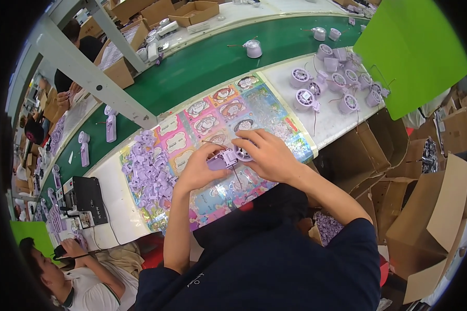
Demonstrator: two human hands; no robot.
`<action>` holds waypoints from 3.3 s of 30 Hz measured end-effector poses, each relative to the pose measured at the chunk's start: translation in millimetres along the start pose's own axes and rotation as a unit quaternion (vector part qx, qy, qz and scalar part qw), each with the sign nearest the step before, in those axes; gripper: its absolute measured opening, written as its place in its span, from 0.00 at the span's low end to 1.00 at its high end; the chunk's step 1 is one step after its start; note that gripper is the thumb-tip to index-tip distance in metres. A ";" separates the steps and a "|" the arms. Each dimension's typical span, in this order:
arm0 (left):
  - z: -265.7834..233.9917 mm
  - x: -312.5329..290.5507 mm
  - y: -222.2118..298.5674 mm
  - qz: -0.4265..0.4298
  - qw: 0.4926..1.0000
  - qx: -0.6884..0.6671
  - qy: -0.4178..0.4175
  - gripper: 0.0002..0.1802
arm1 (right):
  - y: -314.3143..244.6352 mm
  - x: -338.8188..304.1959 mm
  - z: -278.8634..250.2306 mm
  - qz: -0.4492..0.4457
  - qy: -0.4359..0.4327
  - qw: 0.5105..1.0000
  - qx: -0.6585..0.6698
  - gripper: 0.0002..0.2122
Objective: The person assembles small handheld fans by snapping together fan housing, fan blades, motor assembly, and plastic components by hand.
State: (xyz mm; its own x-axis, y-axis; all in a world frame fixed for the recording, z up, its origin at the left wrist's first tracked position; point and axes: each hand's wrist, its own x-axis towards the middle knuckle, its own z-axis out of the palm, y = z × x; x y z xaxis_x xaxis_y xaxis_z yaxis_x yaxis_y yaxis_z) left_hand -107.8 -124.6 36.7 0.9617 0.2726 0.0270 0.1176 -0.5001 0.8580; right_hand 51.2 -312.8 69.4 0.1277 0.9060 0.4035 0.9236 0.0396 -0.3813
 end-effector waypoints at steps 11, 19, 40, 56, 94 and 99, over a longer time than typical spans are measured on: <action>9.7 -8.1 -1.8 -0.023 0.977 -0.212 0.021 0.20 | -17.2 5.2 -5.3 -0.076 0.033 0.992 -0.100 0.25; 9.7 -8.2 -2.1 -0.034 0.973 -0.219 0.056 0.18 | -16.8 11.8 -1.3 -0.103 0.067 0.987 -0.106 0.26; -148.2 215.0 -166.0 -0.305 0.868 0.048 0.389 0.30 | 104.0 8.7 71.4 0.212 0.120 0.970 -0.015 0.08; -85.4 320.8 -64.4 -0.010 0.830 0.344 0.440 0.23 | 106.8 21.3 65.8 0.232 0.120 0.965 -0.014 0.09; 47.6 -4.8 -55.5 0.008 0.902 -0.036 0.430 0.12 | 33.5 38.3 77.2 0.134 0.256 0.957 0.025 0.07; 86.6 -3.8 -72.5 0.100 0.752 -0.472 0.449 0.10 | -83.7 102.4 97.6 -0.155 0.058 0.985 0.045 0.11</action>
State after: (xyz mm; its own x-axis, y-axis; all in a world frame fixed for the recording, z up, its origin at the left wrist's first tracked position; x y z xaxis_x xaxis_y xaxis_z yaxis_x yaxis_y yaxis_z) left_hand -98.5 -160.6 -70.0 0.3315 0.9269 0.1758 -0.6439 0.0861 0.7603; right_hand -48.3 -182.2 61.5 -0.1107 0.7908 0.6020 0.8899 0.3486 -0.2943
